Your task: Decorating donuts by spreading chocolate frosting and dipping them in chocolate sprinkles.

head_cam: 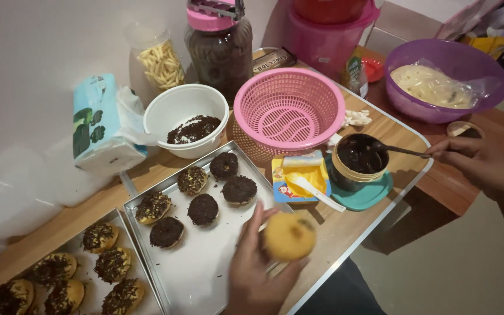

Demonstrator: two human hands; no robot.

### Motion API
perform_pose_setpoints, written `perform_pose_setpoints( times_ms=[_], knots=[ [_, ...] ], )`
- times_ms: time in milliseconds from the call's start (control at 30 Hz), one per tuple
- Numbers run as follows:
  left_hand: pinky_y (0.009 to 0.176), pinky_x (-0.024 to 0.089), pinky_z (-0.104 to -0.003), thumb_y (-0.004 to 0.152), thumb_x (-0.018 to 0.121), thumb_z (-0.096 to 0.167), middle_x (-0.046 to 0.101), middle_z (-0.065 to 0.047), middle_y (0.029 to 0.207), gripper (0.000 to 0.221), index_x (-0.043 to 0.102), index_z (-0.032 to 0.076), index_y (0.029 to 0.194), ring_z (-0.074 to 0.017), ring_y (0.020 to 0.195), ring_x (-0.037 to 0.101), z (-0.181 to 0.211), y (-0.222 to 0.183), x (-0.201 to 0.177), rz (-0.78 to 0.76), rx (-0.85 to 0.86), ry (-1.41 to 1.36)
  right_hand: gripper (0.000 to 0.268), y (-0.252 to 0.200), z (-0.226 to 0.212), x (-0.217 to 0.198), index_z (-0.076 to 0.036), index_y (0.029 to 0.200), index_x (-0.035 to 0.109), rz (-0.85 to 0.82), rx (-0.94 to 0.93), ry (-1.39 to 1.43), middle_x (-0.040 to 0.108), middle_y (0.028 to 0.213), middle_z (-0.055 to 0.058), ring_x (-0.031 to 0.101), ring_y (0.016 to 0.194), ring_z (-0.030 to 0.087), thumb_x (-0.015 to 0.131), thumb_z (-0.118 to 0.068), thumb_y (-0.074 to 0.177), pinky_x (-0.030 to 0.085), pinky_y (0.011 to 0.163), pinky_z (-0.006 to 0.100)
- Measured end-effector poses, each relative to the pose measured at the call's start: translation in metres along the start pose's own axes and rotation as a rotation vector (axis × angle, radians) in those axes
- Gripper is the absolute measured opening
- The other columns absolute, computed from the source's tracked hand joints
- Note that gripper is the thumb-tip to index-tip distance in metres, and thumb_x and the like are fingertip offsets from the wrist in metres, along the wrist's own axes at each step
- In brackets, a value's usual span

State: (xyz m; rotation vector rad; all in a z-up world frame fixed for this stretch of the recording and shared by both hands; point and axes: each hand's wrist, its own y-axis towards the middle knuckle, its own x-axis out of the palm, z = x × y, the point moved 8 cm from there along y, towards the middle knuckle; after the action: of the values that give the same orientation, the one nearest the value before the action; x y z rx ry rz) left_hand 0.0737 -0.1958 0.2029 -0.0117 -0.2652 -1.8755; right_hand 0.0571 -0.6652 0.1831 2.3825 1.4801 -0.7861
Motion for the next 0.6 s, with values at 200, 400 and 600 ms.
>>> perform_pose_setpoints(
  times_ms=[200, 400, 600],
  knots=[
    [0.093, 0.06, -0.025, 0.067, 0.087, 0.009, 0.065, -0.012, 0.136, 0.075, 0.057, 0.015, 0.136, -0.0203, 0.117, 0.069, -0.007, 0.051, 0.07, 0.003, -0.192, -0.055, 0.03, 0.02, 0.018, -0.01, 0.0, 0.108, 0.081, 0.022, -0.043, -0.064, 0.06, 0.115, 0.01, 0.056, 0.103, 0.025, 0.053, -0.01, 0.1, 0.041, 0.083, 0.04],
    [0.095, 0.062, -0.026, 0.066, 0.082, 0.006, 0.064, -0.002, 0.144, 0.074, 0.058, 0.016, 0.135, -0.0171, 0.121, 0.069, -0.006, 0.08, 0.117, -0.015, -0.203, -0.091, 0.024, 0.014, 0.004, -0.015, -0.001, 0.105, 0.081, 0.035, -0.08, 0.03, 0.056, 0.105, 0.009, 0.051, 0.09, 0.023, 0.06, -0.012, 0.102, 0.04, 0.079, 0.037],
    [0.105, 0.055, -0.028, 0.068, 0.079, -0.001, 0.061, -0.008, 0.147, 0.073, 0.054, 0.014, 0.134, -0.0201, 0.126, 0.067, -0.035, 0.083, 0.128, -0.056, -0.209, -0.26, 0.02, -0.023, -0.048, -0.009, 0.002, 0.099, 0.083, 0.009, -0.014, -0.012, 0.064, 0.109, 0.012, 0.064, 0.106, 0.025, 0.066, -0.008, 0.096, 0.049, 0.1, 0.039]
  ],
)
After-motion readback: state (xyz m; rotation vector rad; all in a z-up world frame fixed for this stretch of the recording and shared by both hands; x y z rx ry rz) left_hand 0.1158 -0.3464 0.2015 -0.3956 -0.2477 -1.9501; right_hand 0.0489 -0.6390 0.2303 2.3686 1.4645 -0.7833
